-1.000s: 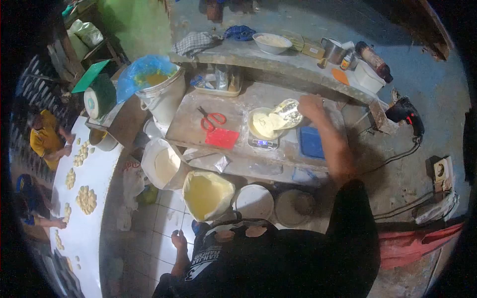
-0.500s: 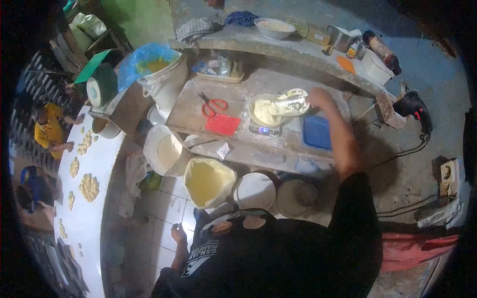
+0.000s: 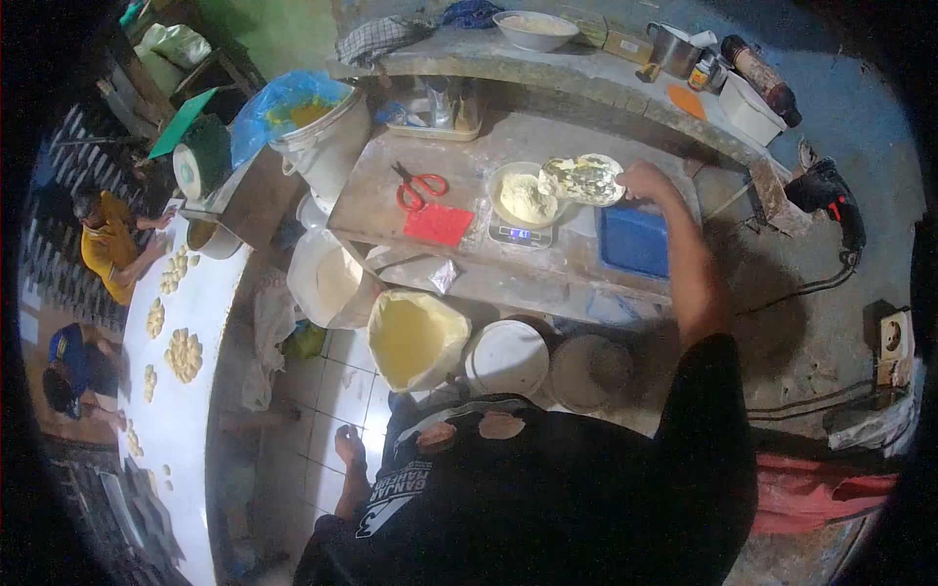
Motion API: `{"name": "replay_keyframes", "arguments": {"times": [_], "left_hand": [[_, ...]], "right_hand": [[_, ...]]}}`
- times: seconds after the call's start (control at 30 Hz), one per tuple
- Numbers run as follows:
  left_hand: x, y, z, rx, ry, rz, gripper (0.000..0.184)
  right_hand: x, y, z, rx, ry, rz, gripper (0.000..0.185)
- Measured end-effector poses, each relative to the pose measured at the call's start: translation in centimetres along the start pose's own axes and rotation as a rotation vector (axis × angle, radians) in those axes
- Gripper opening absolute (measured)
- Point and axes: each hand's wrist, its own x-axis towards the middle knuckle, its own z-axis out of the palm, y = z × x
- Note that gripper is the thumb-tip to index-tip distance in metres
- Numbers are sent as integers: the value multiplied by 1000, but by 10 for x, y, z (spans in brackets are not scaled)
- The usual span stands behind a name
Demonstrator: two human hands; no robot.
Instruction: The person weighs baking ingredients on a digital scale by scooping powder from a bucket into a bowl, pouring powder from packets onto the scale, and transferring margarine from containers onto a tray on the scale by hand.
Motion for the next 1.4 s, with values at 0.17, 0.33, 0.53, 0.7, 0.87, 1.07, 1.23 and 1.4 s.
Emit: {"name": "replay_keyframes", "arguments": {"times": [0.17,0.33,0.53,0.7,0.87,1.07,1.23,1.4], "left_hand": [[-3,12,-3,21,34,64,32],[-7,10,1,-5,9,114,30],[-8,-7,12,-62,23,65,30],[-7,-21,24,-105,166,124,33],[2,-43,38,-269,173,146,23],[-20,-5,10,-107,22,-91,30],[-17,-15,9,30,17,43,30],[-10,-12,14,-53,151,159,37]], "right_hand": [[-6,-5,-4,-55,35,11,39],[-12,-12,-13,-7,18,15,43],[-4,-11,-12,-31,-3,-6,37],[9,-2,-1,-30,26,-20,32],[20,-2,6,-386,13,-243,34],[-14,-30,-2,-49,-58,69,35],[8,2,15,-150,-52,-58,37],[-6,-8,14,34,-51,51,37]]}}
